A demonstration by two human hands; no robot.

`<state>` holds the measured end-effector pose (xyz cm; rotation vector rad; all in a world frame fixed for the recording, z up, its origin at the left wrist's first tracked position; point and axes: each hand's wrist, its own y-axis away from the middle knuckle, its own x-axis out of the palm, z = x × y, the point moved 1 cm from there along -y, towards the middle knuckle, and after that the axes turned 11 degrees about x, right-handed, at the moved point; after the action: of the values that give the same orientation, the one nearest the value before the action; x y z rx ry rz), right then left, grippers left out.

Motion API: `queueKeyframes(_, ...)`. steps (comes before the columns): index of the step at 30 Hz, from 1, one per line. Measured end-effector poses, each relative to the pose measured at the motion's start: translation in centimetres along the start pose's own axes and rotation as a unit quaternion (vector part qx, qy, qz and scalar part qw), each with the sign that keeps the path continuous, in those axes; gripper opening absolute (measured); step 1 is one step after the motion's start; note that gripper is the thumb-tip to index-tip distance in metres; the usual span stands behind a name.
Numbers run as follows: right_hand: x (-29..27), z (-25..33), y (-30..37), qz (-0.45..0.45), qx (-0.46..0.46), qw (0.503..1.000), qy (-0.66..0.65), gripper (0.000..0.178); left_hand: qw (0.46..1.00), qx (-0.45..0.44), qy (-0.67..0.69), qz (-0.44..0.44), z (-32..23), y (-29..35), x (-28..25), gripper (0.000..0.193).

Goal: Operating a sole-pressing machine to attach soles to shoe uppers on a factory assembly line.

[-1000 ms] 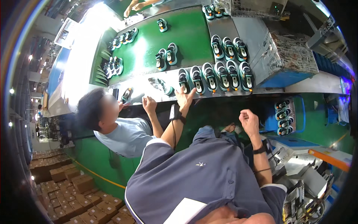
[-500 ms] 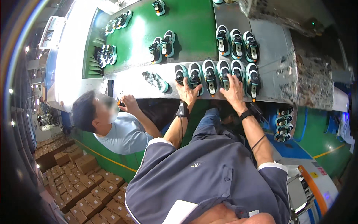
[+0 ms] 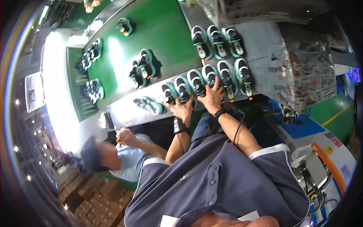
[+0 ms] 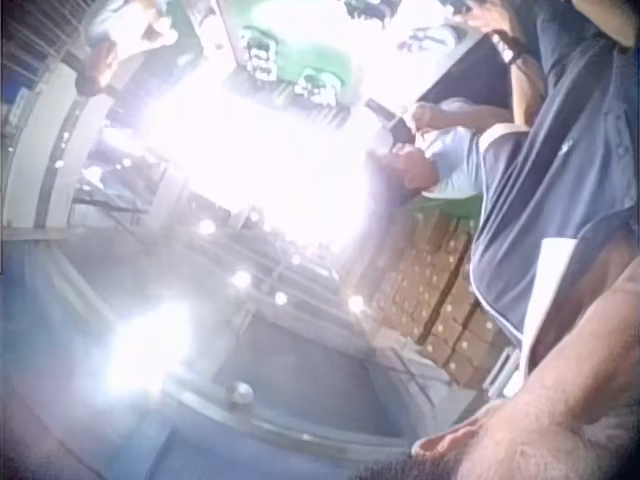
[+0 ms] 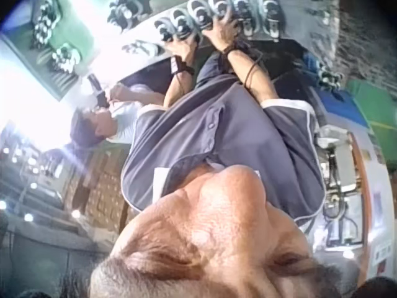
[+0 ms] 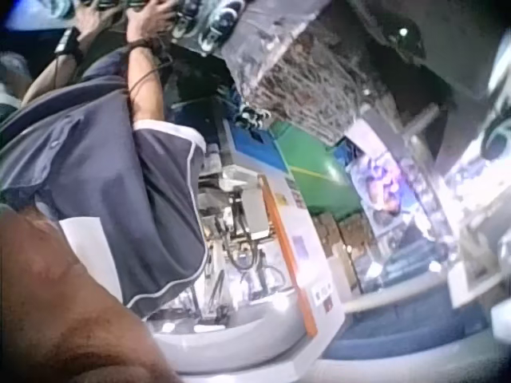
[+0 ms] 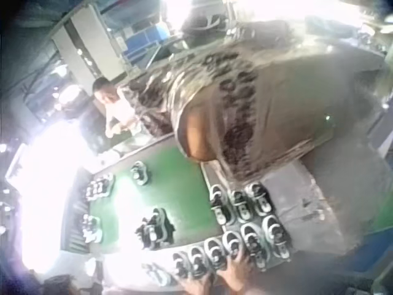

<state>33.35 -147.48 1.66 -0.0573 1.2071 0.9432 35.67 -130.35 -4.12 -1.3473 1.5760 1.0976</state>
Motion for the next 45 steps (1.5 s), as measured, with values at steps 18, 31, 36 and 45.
queueKeyframes(18,0.0,2.5,-4.3,0.050,-0.139,0.971,-0.190,0.040,0.940,-0.105,0.319,-0.058,3.5,-6.5,-7.5,0.068)
queueKeyframes(31,2.4,14.4,-14.6,-0.022,0.008,0.994,-0.103,0.047,0.986,0.142,0.034,-0.085,2.1,-23.8,-4.4,0.044)
queueKeyframes(36,4.8,14.4,-12.6,-0.069,0.011,0.996,-0.049,0.035,0.995,-0.013,0.093,-0.040,2.1,-21.6,-4.5,0.058)
queueKeyframes(45,2.2,13.3,-10.2,-0.054,-0.195,0.977,-0.070,0.063,0.910,0.346,-0.216,-0.068,5.6,-23.5,-1.1,0.052)
